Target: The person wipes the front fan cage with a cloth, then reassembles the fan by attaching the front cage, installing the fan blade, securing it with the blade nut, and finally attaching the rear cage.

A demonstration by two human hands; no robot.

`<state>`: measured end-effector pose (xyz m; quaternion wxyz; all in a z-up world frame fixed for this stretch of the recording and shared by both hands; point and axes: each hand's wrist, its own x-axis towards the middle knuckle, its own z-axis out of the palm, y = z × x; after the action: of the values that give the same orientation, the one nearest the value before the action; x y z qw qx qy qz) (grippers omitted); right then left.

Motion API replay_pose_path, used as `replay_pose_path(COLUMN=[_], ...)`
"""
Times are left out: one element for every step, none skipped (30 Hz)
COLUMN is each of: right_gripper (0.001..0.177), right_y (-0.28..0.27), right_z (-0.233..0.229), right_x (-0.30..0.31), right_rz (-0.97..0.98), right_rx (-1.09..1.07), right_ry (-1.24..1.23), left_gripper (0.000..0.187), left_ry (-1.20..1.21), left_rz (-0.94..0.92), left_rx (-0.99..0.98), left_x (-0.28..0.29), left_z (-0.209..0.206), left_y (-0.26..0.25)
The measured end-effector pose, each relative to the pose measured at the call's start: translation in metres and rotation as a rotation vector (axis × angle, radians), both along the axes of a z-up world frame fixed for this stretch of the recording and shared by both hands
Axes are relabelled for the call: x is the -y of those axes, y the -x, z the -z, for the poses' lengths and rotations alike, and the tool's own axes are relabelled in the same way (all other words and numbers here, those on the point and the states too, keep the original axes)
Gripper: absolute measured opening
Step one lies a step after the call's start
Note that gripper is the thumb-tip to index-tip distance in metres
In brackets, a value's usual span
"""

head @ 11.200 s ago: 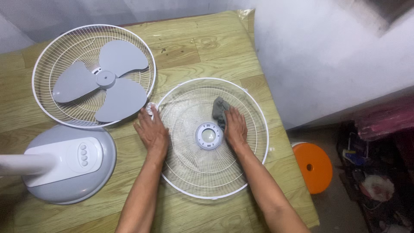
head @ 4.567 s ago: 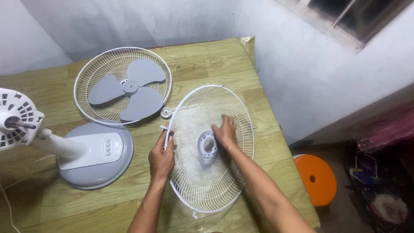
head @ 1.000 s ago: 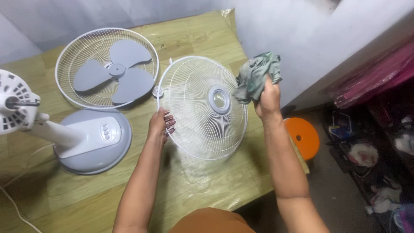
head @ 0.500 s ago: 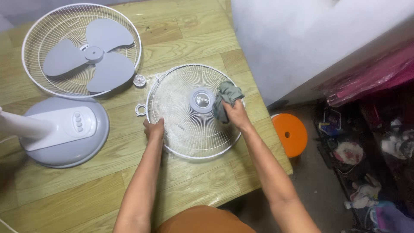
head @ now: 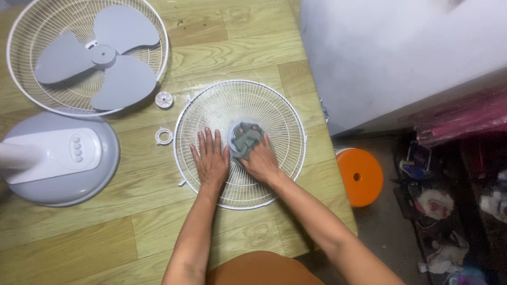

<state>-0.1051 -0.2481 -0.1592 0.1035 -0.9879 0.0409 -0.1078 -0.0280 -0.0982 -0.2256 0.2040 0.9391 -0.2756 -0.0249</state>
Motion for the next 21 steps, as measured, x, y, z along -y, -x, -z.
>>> replay_pose_path(right_gripper=[0.059, 0.058, 0.057, 0.057, 0.056, 0.054, 0.051, 0.049, 0.049, 0.05, 0.05, 0.051, 0.052, 0.052, 0.06, 0.068, 0.076, 0.071, 0.068, 0.068, 0.069], right_y=[-0.012, -0.021, -0.027, -0.032, -0.033, -0.028, -0.019, -0.007, 0.01, 0.031, 0.046, 0.058, 0.065, 0.066, 0.062, 0.049, 0.031, 0.008, -0.018, -0.042, -0.066], right_z=[0.005, 0.009, 0.013, 0.015, 0.018, 0.02, 0.021, 0.021, 0.02, 0.018, 0.016, 0.014, 0.011, 0.01, 0.01, 0.013, 0.015, 0.019, 0.022, 0.027, 0.031], right_x=[0.002, 0.004, 0.007, 0.01, 0.01, 0.01, 0.008, 0.005, 0.002, -0.002, -0.002, -0.001, 0.004, 0.01, 0.014, 0.023, 0.034, 0.047, 0.058, 0.065, 0.071], right_rz=[0.018, 0.037, 0.043, 0.05, 0.056, 0.026, 0.0, -0.027, -0.065, -0.103, -0.14, -0.103, -0.068, -0.033, 0.028, 0.089, 0.151, 0.181, 0.21, 0.206, 0.204], right_rx=[-0.006, -0.012, -0.037, -0.062, -0.089, -0.143, -0.196, -0.249, -0.188, -0.127, -0.066, -0.098, -0.124, -0.15, -0.15, -0.149, -0.146, -0.187, -0.227, -0.338, -0.452], right_ry=[-0.061, -0.122, -0.132, -0.142, -0.157, -0.16, -0.165, -0.169, -0.179, -0.189, -0.198, -0.224, -0.248, -0.272, -0.295, -0.319, -0.342, -0.271, -0.199, -0.184, -0.169], left_gripper=[0.064, 0.064, 0.063, 0.064, 0.064, 0.064, 0.064, 0.065, 0.065, 0.065, 0.064, 0.064, 0.064, 0.065, 0.065, 0.065, 0.064, 0.064, 0.064, 0.064, 0.063], left_ry=[-0.001, -0.001, 0.002, 0.012, 0.016, 0.019, 0.013, 0.006, 0.004, 0.011, 0.019, 0.027, 0.033, 0.04, 0.042, 0.044, 0.046, 0.048, 0.048, 0.048, 0.048], left_rz=[-0.005, -0.01, -0.015, -0.022, -0.028, -0.035, -0.037, -0.038, -0.035, -0.037, -0.038, -0.039, -0.032, -0.024, -0.019, -0.017, -0.013, -0.009, -0.008, -0.007, -0.004], left_rx=[0.004, 0.008, 0.017, 0.017, 0.015, 0.014, 0.012, 0.01, 0.013, 0.01, 0.007, 0.004, 0.012, 0.02, 0.023, 0.029, 0.037, 0.045, 0.047, 0.049, 0.049], left_x=[0.0, -0.002, -0.001, 0.0, -0.001, 0.0, -0.001, -0.001, 0.0, -0.001, -0.001, -0.002, -0.001, 0.001, -0.002, -0.004, -0.004, -0.003, -0.004, -0.005, -0.005], left_z=[0.001, 0.001, 0.001, 0.0, 0.0, -0.001, -0.001, -0.001, -0.002, -0.002, -0.002, -0.002, -0.003, -0.003, -0.003, -0.003, -0.003, -0.003, -0.003, -0.003, -0.003], left_y=[0.002, 0.004, 0.004, 0.004, 0.004, 0.004, 0.004, 0.004, 0.003, 0.003, 0.003, 0.004, 0.003, 0.002, 0.004, 0.005, 0.006, 0.006, 0.005, 0.005, 0.005])
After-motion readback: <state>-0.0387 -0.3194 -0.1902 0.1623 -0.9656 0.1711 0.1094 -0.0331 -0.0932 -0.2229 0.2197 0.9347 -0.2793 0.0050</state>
